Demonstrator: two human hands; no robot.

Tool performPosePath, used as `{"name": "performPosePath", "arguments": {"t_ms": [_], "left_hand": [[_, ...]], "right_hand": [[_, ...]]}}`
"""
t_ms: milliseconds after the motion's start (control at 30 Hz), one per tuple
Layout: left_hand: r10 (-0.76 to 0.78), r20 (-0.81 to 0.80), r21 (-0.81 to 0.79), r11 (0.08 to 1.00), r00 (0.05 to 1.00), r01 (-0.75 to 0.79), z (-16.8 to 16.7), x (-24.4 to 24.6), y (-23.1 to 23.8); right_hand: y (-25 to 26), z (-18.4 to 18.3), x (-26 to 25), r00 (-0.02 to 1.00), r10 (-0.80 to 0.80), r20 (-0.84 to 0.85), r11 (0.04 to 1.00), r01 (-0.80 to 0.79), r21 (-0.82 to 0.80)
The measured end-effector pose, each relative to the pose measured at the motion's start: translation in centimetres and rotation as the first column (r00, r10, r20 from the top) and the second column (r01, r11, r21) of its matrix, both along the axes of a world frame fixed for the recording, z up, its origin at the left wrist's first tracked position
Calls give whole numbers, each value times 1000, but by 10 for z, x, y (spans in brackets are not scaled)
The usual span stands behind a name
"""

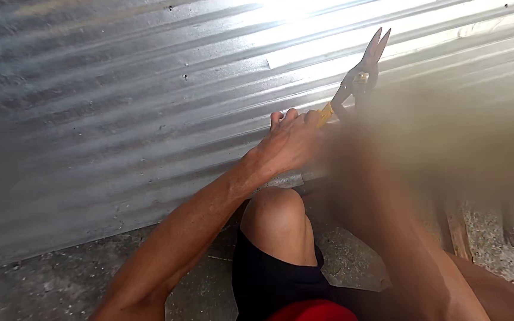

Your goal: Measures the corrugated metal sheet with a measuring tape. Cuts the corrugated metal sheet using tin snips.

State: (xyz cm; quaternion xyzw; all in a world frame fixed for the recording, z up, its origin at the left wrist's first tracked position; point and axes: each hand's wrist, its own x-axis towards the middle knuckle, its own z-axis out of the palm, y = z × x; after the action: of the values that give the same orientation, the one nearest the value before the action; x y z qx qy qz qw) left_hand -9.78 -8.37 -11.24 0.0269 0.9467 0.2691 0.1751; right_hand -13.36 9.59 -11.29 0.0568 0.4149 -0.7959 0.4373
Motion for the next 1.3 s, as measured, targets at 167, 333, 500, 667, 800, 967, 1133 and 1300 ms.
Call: {"name": "performPosePath", "arguments": {"t_ms": [167, 333, 500, 667, 800, 967, 1133, 1300], "left_hand": [[-142, -56, -291, 949, 988, 120, -11, 17, 1], [-125, -61, -295, 950, 990, 102, -20, 24, -10], [94, -249, -111, 986, 964, -125, -95, 93, -32], [59, 214, -201, 979, 975, -15, -160, 160, 14], [142, 235, -310, 949, 962, -65, -178, 148, 29], [101, 456, -257, 966, 884, 22, -150, 136, 29], [-64, 379, -120, 986, 923, 118, -150, 140, 6], [-401, 240, 38, 914, 884, 404, -123, 109, -35]], "right_hand": [[4, -14, 18, 994, -22, 106, 998, 27, -50], [2, -31, 17, 997, 31, 72, 999, -28, -39], [11, -42, 27, 993, 47, -104, 949, -11, 316], [38, -76, 78, 970, 134, -200, 741, 36, 671], [60, -79, 112, 946, 319, -66, 580, -139, 803], [74, -87, 143, 924, 376, 71, 444, -247, 861], [83, -91, 156, 877, 450, 167, 390, -361, 847], [81, -92, 168, 848, 494, 191, 420, -425, 802]]}}
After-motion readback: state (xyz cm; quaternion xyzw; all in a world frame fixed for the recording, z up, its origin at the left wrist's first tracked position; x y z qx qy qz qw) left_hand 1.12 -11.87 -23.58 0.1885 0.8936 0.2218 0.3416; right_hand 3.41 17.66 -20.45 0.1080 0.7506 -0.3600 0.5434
